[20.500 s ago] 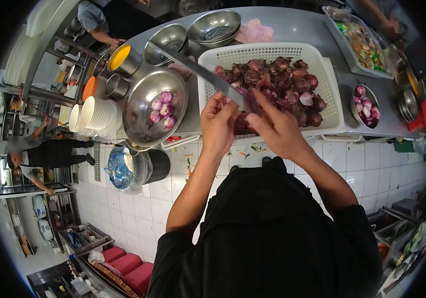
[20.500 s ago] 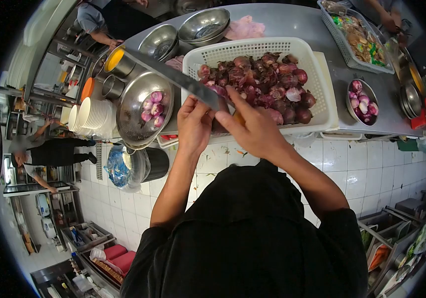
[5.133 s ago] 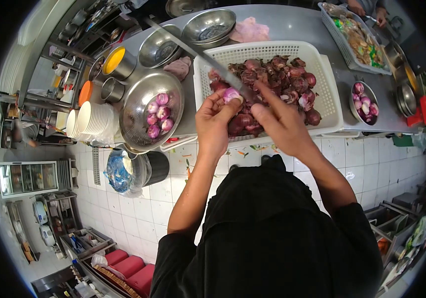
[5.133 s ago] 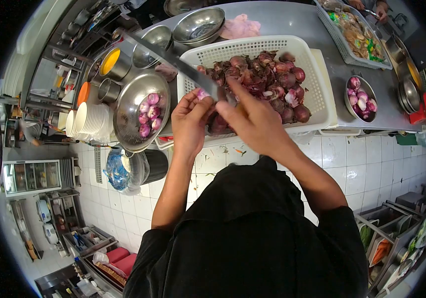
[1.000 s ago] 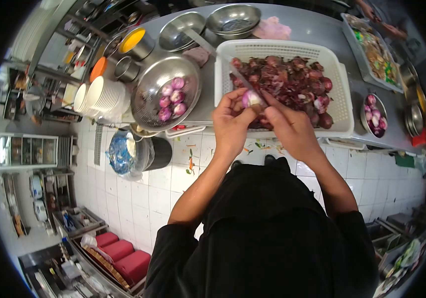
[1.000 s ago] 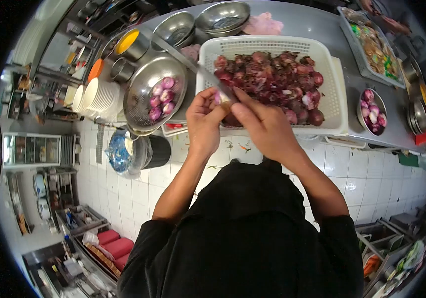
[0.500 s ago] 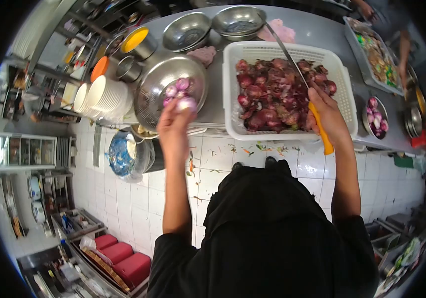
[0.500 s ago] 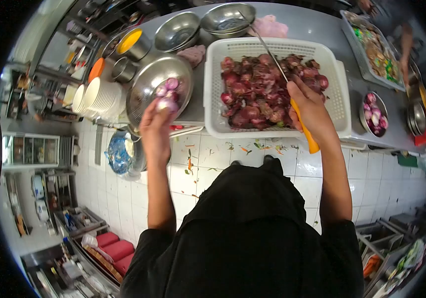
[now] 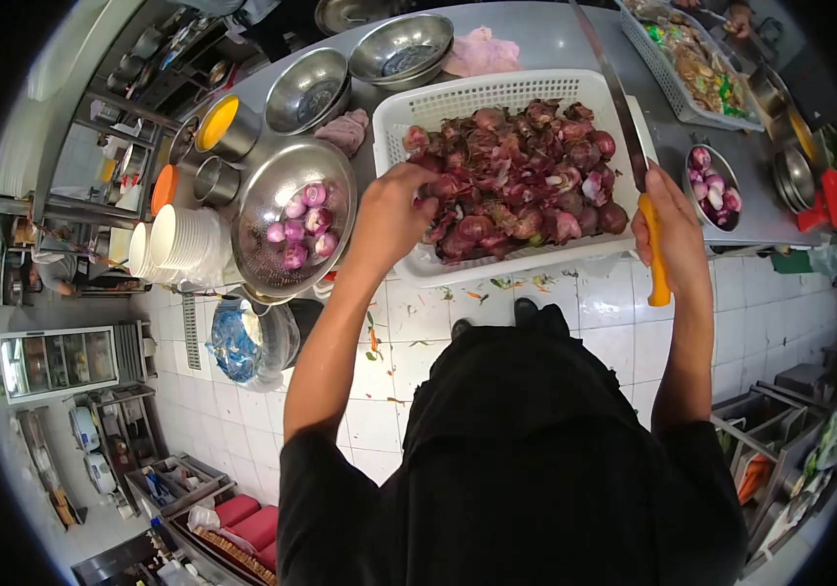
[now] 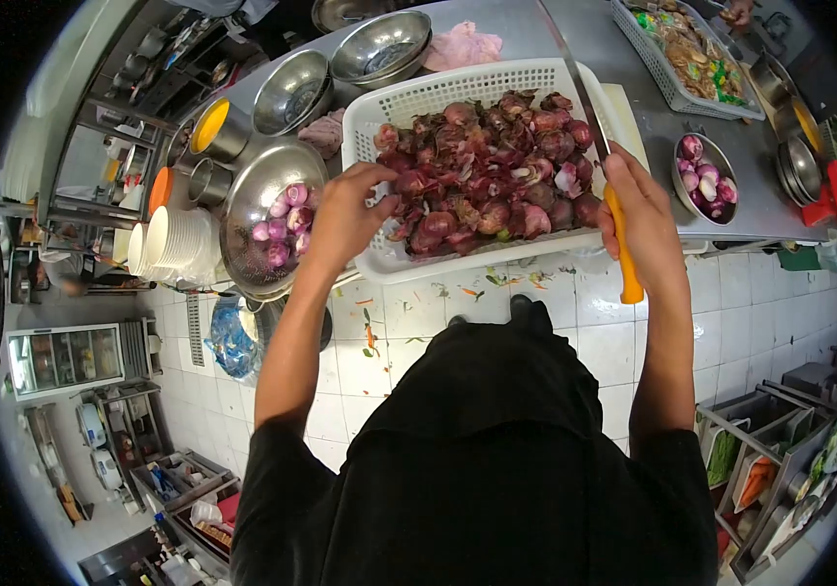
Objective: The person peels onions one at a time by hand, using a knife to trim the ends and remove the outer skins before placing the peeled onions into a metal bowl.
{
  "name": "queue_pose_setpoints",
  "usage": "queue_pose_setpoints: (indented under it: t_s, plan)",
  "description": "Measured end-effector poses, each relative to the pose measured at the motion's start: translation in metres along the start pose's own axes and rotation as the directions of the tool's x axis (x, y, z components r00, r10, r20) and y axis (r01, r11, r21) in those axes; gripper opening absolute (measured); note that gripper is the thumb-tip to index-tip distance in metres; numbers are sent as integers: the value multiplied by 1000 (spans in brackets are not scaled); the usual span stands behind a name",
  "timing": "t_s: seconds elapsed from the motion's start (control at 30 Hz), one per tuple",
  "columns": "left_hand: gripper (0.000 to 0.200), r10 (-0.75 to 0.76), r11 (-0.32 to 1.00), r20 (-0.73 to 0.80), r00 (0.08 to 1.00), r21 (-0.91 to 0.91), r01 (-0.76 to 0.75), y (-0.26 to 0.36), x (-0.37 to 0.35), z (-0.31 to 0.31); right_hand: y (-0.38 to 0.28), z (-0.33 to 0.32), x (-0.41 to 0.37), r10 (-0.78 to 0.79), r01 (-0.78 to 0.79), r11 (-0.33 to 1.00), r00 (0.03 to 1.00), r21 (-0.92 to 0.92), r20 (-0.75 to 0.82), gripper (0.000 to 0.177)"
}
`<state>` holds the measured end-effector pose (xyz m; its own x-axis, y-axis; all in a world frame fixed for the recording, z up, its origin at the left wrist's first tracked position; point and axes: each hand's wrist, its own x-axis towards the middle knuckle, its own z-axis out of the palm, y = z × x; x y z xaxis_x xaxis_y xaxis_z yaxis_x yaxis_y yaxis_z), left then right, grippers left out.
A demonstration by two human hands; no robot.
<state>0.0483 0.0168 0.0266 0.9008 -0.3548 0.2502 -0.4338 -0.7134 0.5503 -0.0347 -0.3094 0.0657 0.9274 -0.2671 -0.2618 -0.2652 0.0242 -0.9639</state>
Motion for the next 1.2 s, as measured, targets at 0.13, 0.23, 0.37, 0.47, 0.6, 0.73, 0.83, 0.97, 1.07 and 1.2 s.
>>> queue_pose_setpoints:
  t_s: [0.13, 0.23, 0.37, 0.47, 0.6, 0.73, 0.83, 0.97, 1.07, 1.2]
  plan:
    - [19, 101, 920, 169, 980, 358, -156, -27, 30, 32, 1, -19, -3, -27, 27, 999, 1000, 21, 1, 59]
    - [23, 70, 827, 291, 954, 518, -219, -46, 45, 49, 1, -27, -2, -13, 13, 1000, 1000, 24, -15, 62]
    - [40, 54, 780, 340, 939, 573, -252, -53, 61, 61, 6, -34, 3, -34, 34, 999, 999, 0, 30, 66]
    - [42, -40, 770, 444, 895, 585, -256, -54, 72, 60, 8, -37, 6, -42, 42, 999, 996, 0, 80, 66]
    - [22, 50, 785, 417, 907, 545, -294, -55, 75, 59, 8, -36, 7, -44, 45, 999, 991, -9, 123, 64]
    - [37, 51, 866, 365, 930, 448, -223, -38, 73, 38, 10, -33, 9, -30, 22, 999, 980, 44, 198, 59]
    - [53, 25, 970, 214, 977, 230, -75, 0, 55, 5, 13, -28, 6, 9, -19, 999, 969, 40, 245, 57]
    - [41, -306, 696, 20, 952, -677, 238, 5, 20, 12, 22, -9, 5, -12, -10, 997, 953, 74, 301, 57]
    - [47, -384, -5, 148, 911, -987, 159, 24, 6, 26, 17, 10, -1, 13, -21, 1000, 927, 17, 375, 55]
    - [38, -362, -313, 211, 908, -945, 95, 32, 2, 47, 33, 34, -1, -141, 226, 961, 895, -159, 424, 57]
